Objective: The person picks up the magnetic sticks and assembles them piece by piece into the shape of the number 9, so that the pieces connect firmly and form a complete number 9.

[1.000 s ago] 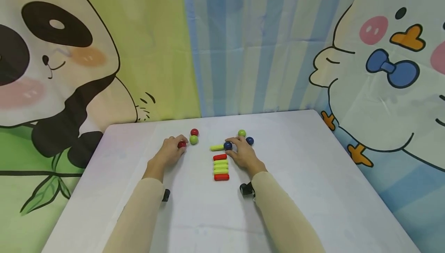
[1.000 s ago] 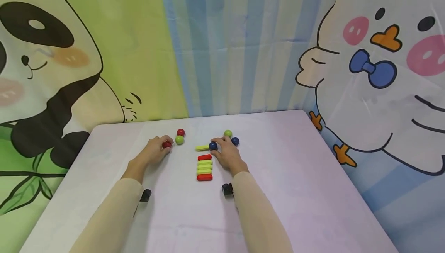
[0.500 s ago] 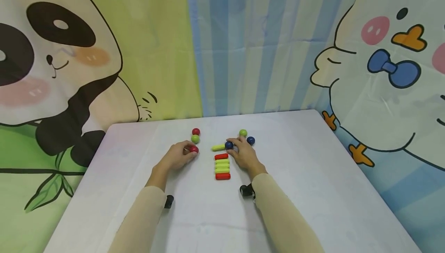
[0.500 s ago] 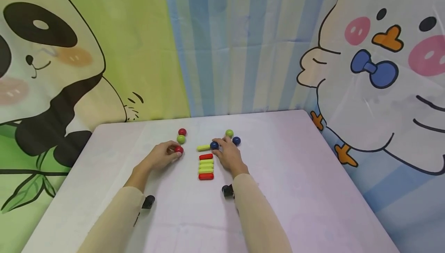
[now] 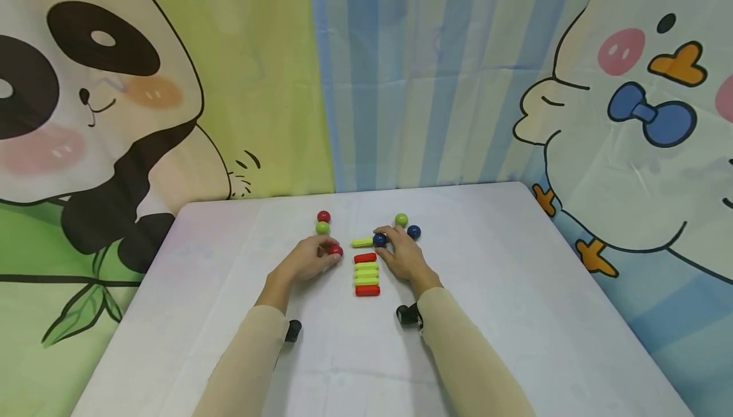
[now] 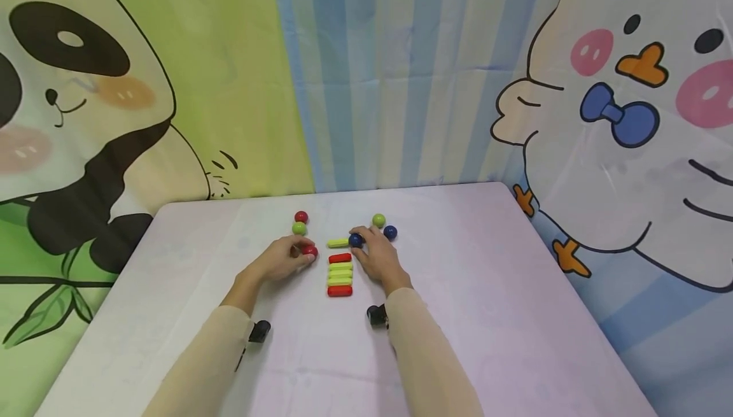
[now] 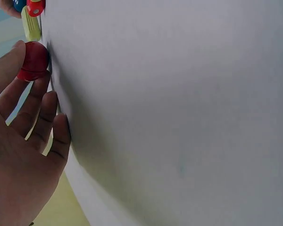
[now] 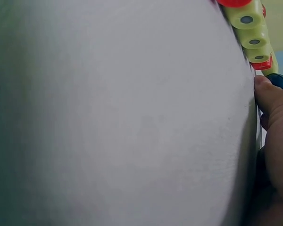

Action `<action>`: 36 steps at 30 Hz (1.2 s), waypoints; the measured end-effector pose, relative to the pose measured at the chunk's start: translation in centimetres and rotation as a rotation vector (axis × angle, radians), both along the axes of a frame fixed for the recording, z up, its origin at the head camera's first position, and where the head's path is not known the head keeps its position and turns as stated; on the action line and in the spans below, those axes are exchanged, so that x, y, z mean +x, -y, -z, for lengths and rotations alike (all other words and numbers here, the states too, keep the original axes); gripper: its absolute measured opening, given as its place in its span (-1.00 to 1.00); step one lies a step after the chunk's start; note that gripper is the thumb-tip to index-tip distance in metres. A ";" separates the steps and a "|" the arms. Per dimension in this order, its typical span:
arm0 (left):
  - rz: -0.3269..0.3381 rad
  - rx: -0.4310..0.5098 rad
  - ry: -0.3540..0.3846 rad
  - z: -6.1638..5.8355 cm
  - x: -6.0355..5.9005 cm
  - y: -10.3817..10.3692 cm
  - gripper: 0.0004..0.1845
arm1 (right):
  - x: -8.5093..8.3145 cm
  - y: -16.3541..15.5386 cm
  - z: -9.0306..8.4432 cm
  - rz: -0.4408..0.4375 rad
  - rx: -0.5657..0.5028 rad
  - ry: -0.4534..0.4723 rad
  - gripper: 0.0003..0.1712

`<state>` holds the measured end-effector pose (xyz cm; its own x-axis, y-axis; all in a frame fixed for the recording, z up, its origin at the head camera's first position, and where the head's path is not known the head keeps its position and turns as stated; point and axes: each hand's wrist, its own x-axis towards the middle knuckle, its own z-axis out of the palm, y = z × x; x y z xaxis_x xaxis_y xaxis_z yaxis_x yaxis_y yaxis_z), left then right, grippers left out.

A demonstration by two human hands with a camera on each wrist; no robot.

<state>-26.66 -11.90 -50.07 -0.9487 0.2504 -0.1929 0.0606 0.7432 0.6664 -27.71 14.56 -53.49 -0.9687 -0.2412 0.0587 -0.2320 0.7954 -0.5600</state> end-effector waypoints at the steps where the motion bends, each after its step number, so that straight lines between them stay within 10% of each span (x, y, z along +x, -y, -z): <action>1: 0.001 0.002 -0.004 0.0 0.0 -0.2 -0.58 | 0.0 0.0 0.0 -0.002 -0.002 -0.001 -0.51; 36: -0.132 0.140 -0.065 1.7 -0.7 -2.5 -0.54 | 0.2 -0.2 0.0 -0.002 -0.017 -0.004 -0.46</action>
<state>-27.33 -9.37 -51.74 -0.9844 0.1427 -0.1027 0.0146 0.6482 0.7613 -27.49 14.76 -53.47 -0.9680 -0.2419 0.0665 -0.2356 0.7856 -0.5721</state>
